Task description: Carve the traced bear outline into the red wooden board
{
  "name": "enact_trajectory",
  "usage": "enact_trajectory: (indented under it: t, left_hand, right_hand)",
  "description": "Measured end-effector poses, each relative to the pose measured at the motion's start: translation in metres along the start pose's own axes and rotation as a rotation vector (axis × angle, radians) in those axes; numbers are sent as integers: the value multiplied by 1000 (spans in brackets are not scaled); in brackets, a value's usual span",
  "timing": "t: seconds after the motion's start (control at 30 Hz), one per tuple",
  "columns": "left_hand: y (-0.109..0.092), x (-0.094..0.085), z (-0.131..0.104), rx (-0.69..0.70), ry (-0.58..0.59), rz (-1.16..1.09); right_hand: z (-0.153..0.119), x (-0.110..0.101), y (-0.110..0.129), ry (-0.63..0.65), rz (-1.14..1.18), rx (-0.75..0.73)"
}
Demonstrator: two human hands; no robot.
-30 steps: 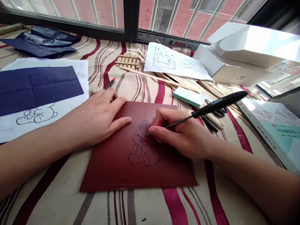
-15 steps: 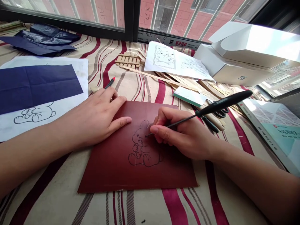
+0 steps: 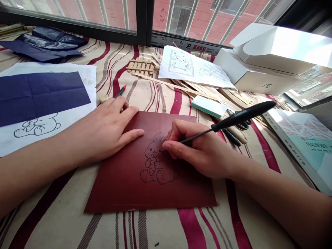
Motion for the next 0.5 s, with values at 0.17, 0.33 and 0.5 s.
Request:
enact_trajectory:
  t: [0.17, 0.33, 0.5]
  left_hand:
    - [-3, -3, 1, -1, 14, 3]
    - [-5, -3, 3, -17, 60, 0]
    - [-2, -2, 2, -15, 17, -5]
  right_hand:
    - [1, -1, 0, -22, -69, 11]
    - [1, 2, -1, -17, 30, 6]
    - [0, 2, 0, -26, -80, 30]
Point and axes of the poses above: each hand's wrist, its own z-axis towards the middle knuckle, its own x-axis out of the palm, y = z × x, the point moved 3 cm from there along z, towards the middle knuckle, and after that the axes turned 8 degrees about -z, right-handed, at the moved point
